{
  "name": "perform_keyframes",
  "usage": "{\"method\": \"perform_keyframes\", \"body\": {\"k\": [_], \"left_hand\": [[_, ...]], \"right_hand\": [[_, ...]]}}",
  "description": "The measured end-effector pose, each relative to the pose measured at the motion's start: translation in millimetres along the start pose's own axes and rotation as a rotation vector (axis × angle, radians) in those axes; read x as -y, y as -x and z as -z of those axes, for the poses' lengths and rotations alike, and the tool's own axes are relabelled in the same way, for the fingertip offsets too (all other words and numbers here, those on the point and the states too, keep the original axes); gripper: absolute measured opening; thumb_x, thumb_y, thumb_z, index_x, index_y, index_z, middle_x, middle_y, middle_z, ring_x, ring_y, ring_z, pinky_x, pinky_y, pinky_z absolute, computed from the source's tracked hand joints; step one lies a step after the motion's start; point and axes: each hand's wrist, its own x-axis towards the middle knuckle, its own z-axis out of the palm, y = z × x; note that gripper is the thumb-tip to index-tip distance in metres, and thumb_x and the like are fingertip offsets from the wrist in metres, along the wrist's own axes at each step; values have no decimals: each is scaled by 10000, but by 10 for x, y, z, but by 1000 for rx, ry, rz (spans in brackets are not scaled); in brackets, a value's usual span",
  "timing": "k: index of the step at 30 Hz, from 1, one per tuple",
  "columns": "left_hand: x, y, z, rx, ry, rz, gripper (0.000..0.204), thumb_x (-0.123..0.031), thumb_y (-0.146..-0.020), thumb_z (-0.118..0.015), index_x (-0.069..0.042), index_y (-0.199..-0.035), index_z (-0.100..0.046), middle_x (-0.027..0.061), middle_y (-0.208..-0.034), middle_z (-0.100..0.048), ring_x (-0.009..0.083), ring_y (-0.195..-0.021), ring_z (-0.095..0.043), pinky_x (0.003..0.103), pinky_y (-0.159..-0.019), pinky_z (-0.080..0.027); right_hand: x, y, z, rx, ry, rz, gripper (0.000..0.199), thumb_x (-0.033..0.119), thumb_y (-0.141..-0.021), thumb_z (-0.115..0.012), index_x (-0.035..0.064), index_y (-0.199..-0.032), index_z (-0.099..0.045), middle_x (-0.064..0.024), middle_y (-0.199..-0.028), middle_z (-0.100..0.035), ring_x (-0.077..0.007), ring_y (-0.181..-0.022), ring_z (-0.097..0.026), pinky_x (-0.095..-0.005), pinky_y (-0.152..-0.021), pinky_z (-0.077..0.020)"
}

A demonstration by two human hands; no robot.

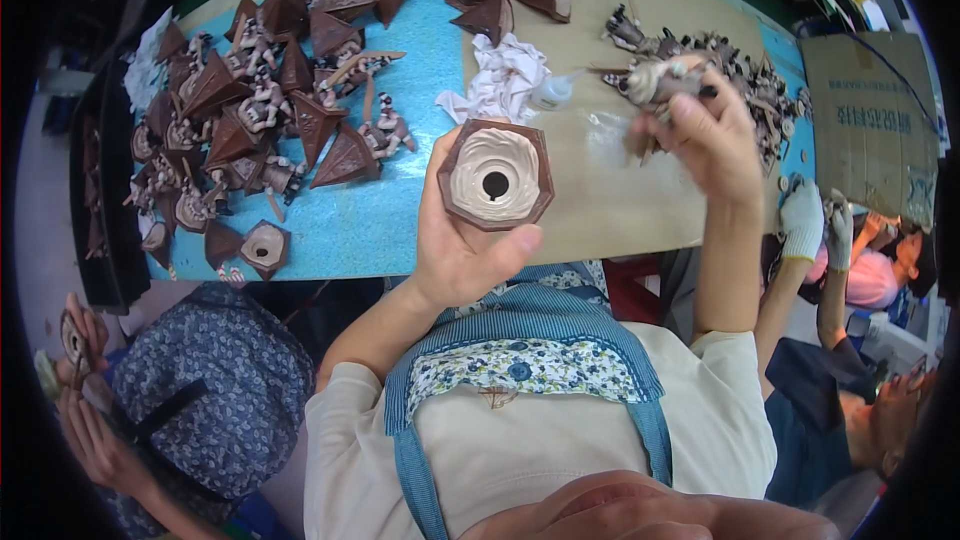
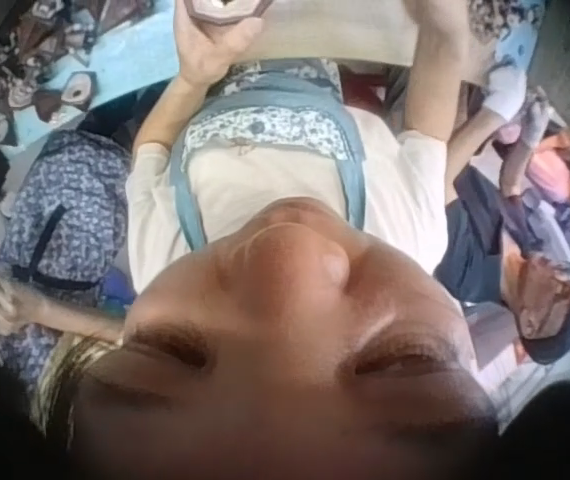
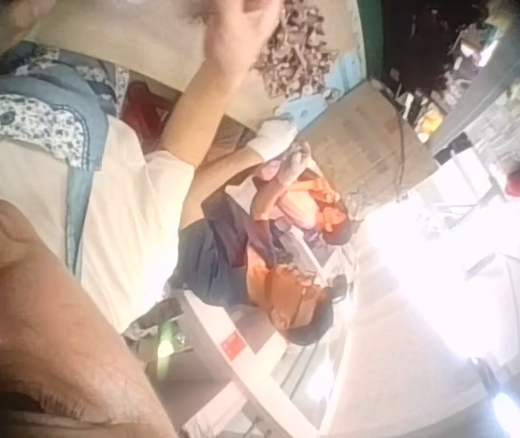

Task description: The person applies glue from a bottle to figurine bases and attaches small figurine characters to them by hand, then wipes excess glue with a cloth.

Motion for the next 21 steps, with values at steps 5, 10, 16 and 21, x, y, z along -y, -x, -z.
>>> {"method": "perform_keyframes", "body": {"k": [5,10,16,21], "left_hand": [[5,31,-82,-71,-379,33,850,-89,-630,-868,-10,-1286,-333,90,-1166,-485,171,-1099,-513,313,-932,-437],[8,69,-122,-62,-422,-14,781,-114,-628,-880,-12,-1225,-386,70,-1111,-526,152,-1019,-560,287,-890,-460],[-9,110,-207,-147,-427,39,709,-51,-635,-864,-15,-1176,-408,58,-1018,-585,135,-937,-596,273,-836,-485],[46,123,-197,-127,-396,-5,644,12,-661,-822,-15,-1157,-414,75,-1024,-598,143,-949,-607,285,-830,-493]], "right_hand": [[-264,413,-311,128,-307,-158,496,206,-820,-693,-44,-1164,-437,-127,-944,-598,-207,-747,-597,-332,-666,-503],[-455,558,-436,187,-262,-1,332,74,-848,-653,-5,-1133,-501,-87,-992,-598,-165,-877,-594,-263,-725,-472],[-541,566,-472,174,224,330,332,36,-830,-675,5,-1113,-506,-69,-1020,-570,-132,-966,-546,-259,-834,-446],[-576,677,-512,81,-299,-120,323,84,-868,-654,5,-1131,-484,-65,-1000,-586,-119,-854,-573,-229,-726,-458]]}}
